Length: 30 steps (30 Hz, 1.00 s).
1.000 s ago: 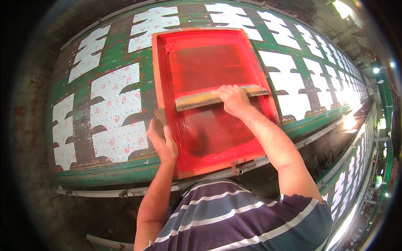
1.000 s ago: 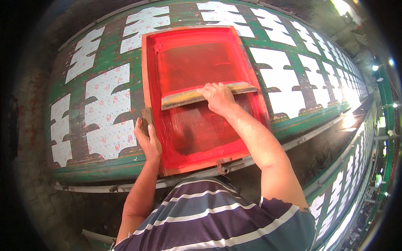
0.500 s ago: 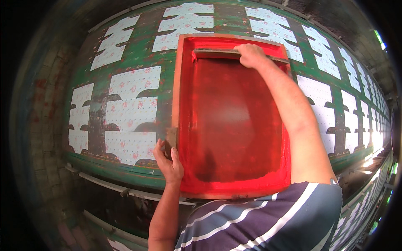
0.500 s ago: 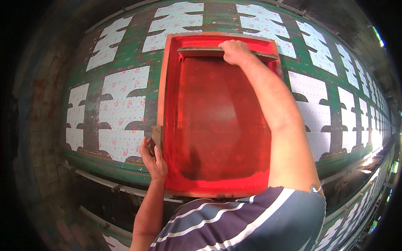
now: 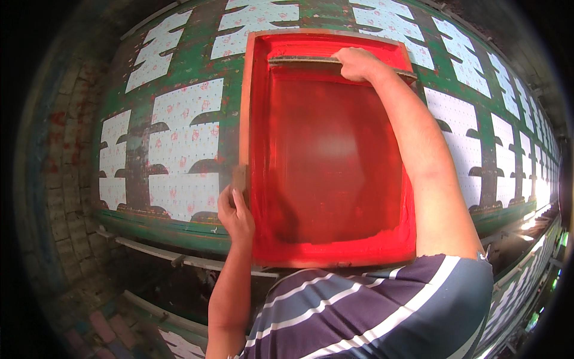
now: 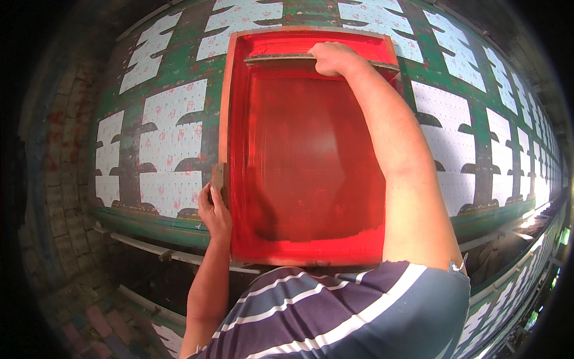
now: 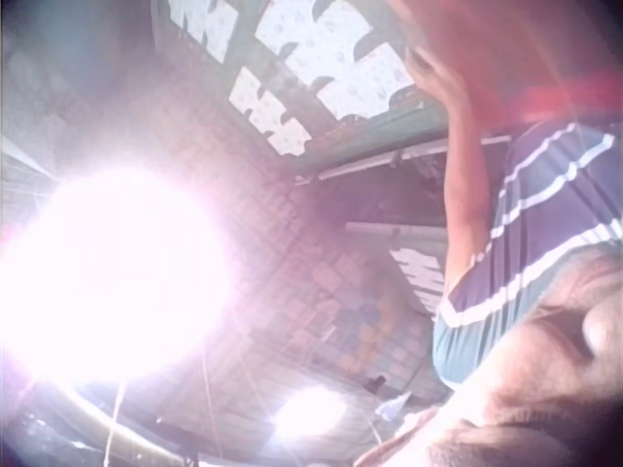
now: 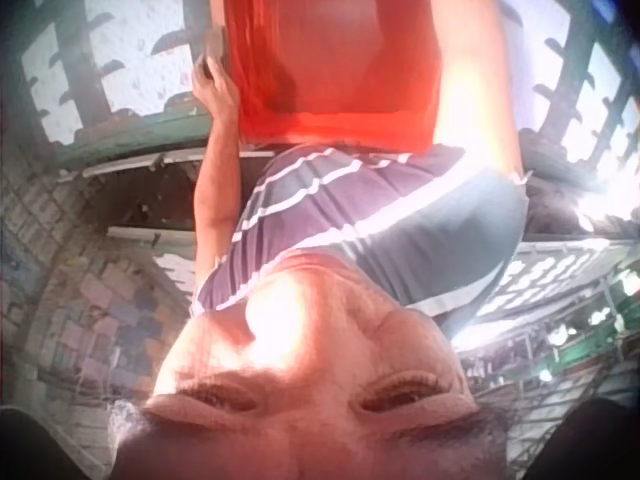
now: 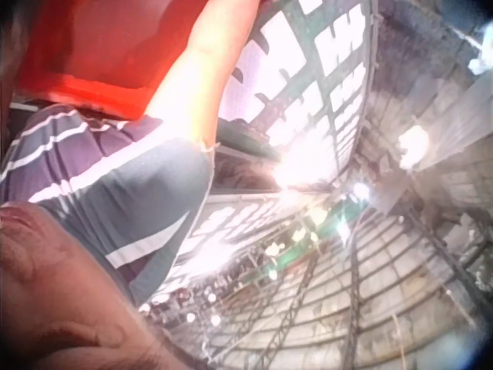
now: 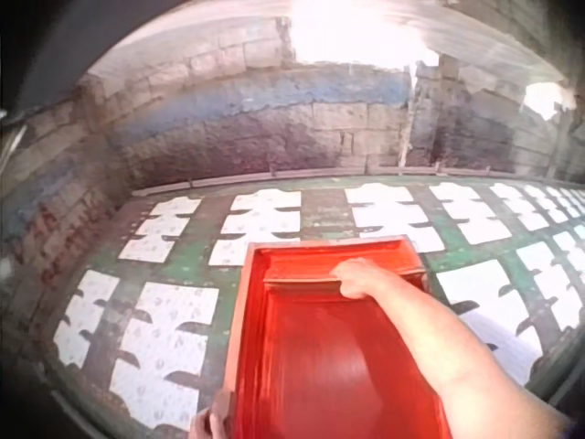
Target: The person uses a red screen-printing frame and a squeegee to apply red ink onto white paper shapes arranged on a green conveyor belt. They repeatedly pull the squeegee across the screen, lift the frame, and reposition it to continue printing along the belt.
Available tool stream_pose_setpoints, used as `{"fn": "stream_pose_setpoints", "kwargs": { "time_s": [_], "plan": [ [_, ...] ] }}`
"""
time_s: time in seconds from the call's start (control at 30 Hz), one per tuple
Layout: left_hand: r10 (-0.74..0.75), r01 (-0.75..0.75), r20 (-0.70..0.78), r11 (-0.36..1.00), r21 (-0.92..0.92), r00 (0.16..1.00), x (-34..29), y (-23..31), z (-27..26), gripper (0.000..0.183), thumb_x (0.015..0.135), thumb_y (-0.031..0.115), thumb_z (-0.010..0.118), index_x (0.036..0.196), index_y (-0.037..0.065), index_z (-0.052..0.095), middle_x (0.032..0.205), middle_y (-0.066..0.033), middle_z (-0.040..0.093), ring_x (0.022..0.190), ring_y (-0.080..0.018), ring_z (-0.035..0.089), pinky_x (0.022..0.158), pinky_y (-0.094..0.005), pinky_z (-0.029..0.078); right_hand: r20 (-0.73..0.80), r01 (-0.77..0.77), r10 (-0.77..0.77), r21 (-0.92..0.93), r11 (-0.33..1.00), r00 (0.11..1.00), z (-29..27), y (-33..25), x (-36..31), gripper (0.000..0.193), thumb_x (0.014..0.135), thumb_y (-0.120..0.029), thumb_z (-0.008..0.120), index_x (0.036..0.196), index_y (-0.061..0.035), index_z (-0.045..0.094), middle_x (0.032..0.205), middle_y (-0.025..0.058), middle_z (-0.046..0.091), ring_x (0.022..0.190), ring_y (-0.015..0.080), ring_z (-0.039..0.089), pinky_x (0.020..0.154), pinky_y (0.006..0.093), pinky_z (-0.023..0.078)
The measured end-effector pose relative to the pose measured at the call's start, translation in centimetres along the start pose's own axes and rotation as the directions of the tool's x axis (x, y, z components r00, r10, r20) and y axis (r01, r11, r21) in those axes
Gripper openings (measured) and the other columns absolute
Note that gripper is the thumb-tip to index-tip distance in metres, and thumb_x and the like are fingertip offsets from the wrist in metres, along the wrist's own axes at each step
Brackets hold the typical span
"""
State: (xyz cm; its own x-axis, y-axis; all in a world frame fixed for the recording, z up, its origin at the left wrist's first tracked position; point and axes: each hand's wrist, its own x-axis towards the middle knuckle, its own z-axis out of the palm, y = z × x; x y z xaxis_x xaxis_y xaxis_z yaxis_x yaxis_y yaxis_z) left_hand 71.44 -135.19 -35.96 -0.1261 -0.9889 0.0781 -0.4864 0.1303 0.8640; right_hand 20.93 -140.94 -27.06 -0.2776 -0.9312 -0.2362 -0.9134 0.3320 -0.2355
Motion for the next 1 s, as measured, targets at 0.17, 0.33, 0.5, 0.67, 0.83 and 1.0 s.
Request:
{"fn": "stream_pose_setpoints", "kwargs": {
  "time_s": [0.17,0.33,0.5,0.67,0.83,1.0],
  "plan": [
    [-0.066,0.063,0.068,0.997,0.054,0.995,0.8,-0.3,-0.3,0.042,0.118,0.032,0.060,0.124,-0.008,0.074,0.118,-0.0242,0.075,0.110,-0.0363,0.072,0.099,-0.0459,0.055,0.016,0.054,-0.053,-0.039,0.998,0.998,2.4,-3.8,-8.2,0.044,0.086,-0.006,0.064,0.123,-0.0181,0.083,0.119,0.0191,0.082,0.117,0.0430,0.077,0.099,0.0570,0.061],
    [0.013,-0.021,0.097,0.996,0.083,0.995,1.1,-1.0,-0.5,0.044,0.116,0.034,0.062,0.123,-0.007,0.074,0.116,-0.0265,0.075,0.110,-0.0420,0.071,0.100,-0.0485,0.054,0.015,0.088,-0.088,-0.016,0.996,0.996,5.3,-9.1,-18.3,0.039,0.079,-0.002,0.066,0.112,-0.0156,0.082,0.107,0.0186,0.083,0.108,0.0419,0.078,0.093,0.0581,0.061],
    [0.059,-0.058,0.124,0.998,-0.013,0.991,1.3,-2.4,0.0,0.048,0.114,0.037,0.065,0.128,-0.009,0.073,0.119,-0.0289,0.075,0.115,-0.0449,0.072,0.103,-0.0511,0.053,0.055,0.066,-0.066,0.011,0.998,0.996,9.0,-14.2,-27.8,0.045,0.080,-0.001,0.069,0.119,-0.0188,0.085,0.108,0.0163,0.083,0.108,0.0403,0.079,0.092,0.0563,0.062],
    [0.276,-0.276,0.023,0.961,0.001,0.961,0.8,-2.9,0.5,0.069,0.103,0.036,0.081,0.152,-0.006,0.059,0.145,-0.0284,0.068,0.136,-0.0465,0.064,0.119,-0.0517,0.049,0.003,0.071,-0.071,-0.003,0.997,0.997,12.8,-18.5,-36.5,0.047,0.082,0.000,0.068,0.120,-0.0213,0.085,0.109,0.0116,0.082,0.107,0.0360,0.079,0.091,0.0522,0.065],
    [0.223,-0.227,0.064,0.971,0.068,0.973,0.8,-2.5,0.2,0.073,0.098,0.038,0.086,0.151,-0.006,0.060,0.143,-0.0283,0.069,0.136,-0.0455,0.065,0.117,-0.0523,0.050,-0.133,0.103,-0.106,-0.023,0.994,0.986,15.9,-20.2,-41.5,0.042,0.087,-0.006,0.074,0.126,-0.0194,0.082,0.112,0.0090,0.078,0.113,0.0342,0.075,0.097,0.0516,0.061],
    [0.140,-0.146,0.075,0.986,0.085,0.987,1.1,-1.9,-0.1,0.067,0.093,0.038,0.090,0.141,-0.004,0.069,0.128,-0.0258,0.077,0.122,-0.0431,0.074,0.108,-0.0522,0.057,-0.227,0.220,-0.200,0.065,0.973,0.953,17.7,-19.9,-44.3,0.064,0.084,-0.055,0.091,0.134,-0.0164,0.079,0.122,0.0097,0.072,0.123,0.0333,0.066,0.107,0.0527,0.055]
  ]
}}
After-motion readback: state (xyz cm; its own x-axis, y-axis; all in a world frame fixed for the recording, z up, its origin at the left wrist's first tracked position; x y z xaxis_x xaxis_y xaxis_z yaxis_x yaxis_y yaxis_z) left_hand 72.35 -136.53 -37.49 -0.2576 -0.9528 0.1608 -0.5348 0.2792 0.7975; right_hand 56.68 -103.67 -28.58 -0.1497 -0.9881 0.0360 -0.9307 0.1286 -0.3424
